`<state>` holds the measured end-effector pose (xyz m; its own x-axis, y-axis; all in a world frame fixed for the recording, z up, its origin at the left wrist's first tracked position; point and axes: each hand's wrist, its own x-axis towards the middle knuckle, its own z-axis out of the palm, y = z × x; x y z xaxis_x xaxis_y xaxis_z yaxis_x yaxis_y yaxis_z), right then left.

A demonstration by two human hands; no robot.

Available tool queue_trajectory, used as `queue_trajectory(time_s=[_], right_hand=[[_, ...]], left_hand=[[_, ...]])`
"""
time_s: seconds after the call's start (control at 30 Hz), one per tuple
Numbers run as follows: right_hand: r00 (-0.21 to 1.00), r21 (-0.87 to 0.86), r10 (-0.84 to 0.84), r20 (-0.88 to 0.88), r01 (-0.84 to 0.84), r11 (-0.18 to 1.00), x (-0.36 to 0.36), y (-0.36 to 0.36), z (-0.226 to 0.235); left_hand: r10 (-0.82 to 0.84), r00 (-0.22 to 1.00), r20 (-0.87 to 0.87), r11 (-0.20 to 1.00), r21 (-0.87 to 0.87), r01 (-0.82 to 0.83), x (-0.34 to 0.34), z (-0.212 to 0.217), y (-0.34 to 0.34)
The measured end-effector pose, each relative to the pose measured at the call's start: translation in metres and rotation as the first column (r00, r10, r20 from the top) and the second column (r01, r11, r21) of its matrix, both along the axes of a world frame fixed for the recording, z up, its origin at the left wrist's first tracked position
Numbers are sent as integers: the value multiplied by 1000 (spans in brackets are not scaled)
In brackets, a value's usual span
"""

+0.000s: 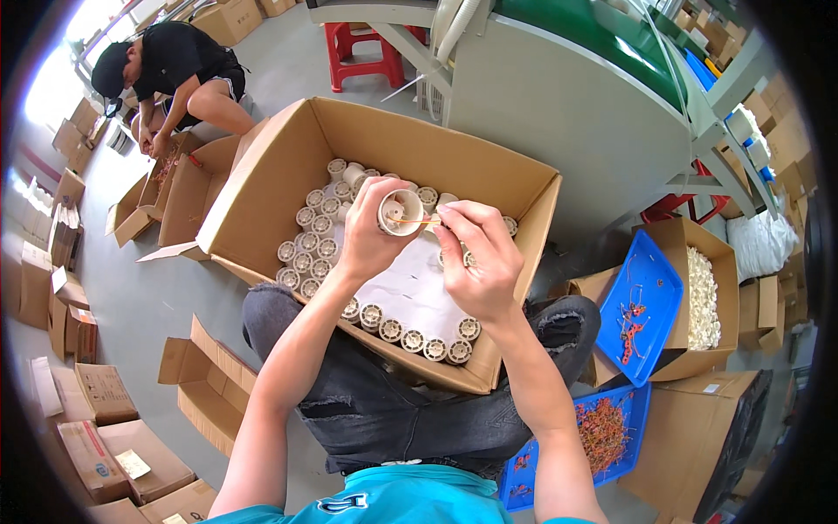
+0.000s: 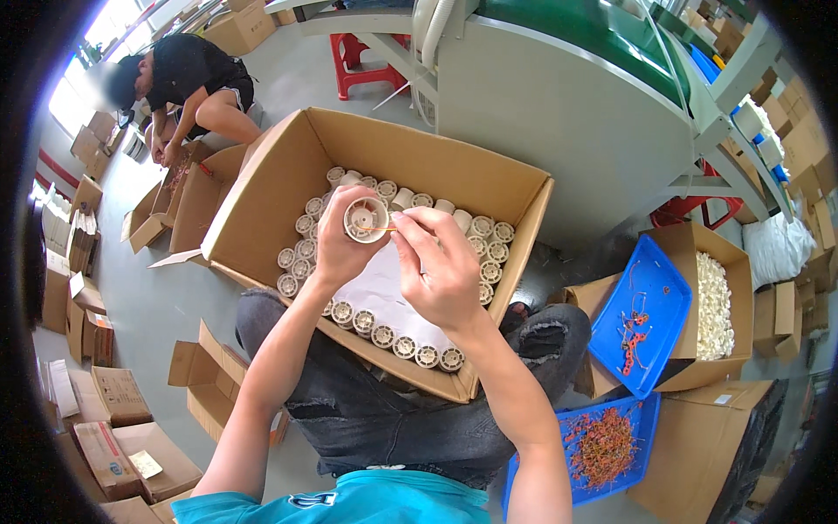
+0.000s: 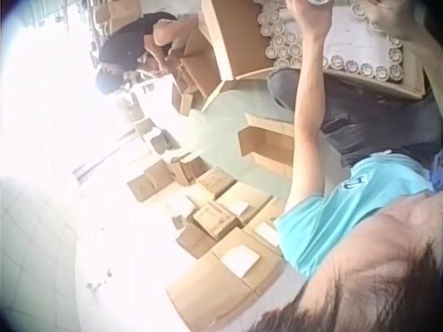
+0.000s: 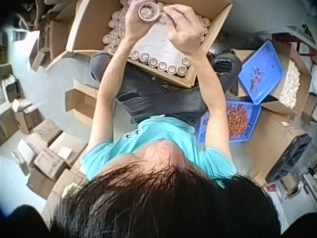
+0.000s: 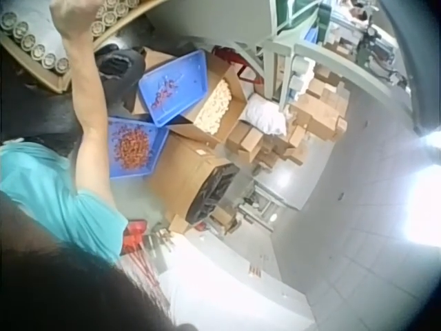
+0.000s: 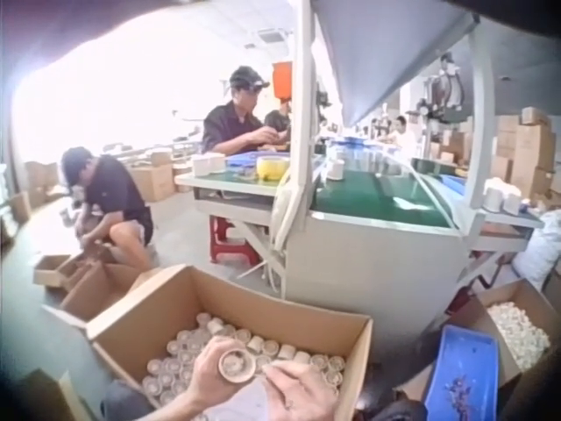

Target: The person assembles small orange components into white cylindrical holders by hand.

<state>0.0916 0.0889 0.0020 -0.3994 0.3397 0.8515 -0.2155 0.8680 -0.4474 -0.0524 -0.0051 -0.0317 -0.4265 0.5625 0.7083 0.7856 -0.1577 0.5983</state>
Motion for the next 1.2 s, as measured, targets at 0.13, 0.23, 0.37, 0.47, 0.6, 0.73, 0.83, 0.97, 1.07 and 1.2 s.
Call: queue_trajectory(time_s=[0.13,0.23,0.37,0.47,0.6,0.73,0.83,0.97,1.07,1.2], right_hand=[[1000,-45,2,15,-2,999,0,-4,1],[993,-52,48,106,-43,998,-1,-2,-6],[971,-188,70,230,-26,982,-6,-5,-11],[949,-268,123,290,-43,962,-5,-3,-13],[903,-518,351,248,-183,836,-3,1,-9],[906,-467,317,279,-161,870,-3,0,-11],[942,-410,159,296,-25,912,-6,-10,-11],[929,-395,161,333,-18,918,-4,-8,-15],[897,-562,305,320,-80,824,-4,-3,-13],[896,-646,333,294,-70,760,-8,-5,-20]], left_hand=[[-21,999,-48,1000,-13,20,1,-2,-1],[-44,985,-169,999,-30,40,6,-7,1],[-74,986,-151,996,-60,65,14,-11,2],[-98,990,-97,993,-69,91,19,-9,1],[-148,989,-18,986,-85,146,21,-6,-3],[-166,985,-51,981,-107,160,20,-3,-2],[-146,983,-112,988,-70,139,16,-7,-2],[-171,984,-41,982,-91,167,17,-8,-2],[-181,983,-18,979,-98,178,17,-7,-2],[-171,984,-56,977,-138,162,15,-7,-6]])
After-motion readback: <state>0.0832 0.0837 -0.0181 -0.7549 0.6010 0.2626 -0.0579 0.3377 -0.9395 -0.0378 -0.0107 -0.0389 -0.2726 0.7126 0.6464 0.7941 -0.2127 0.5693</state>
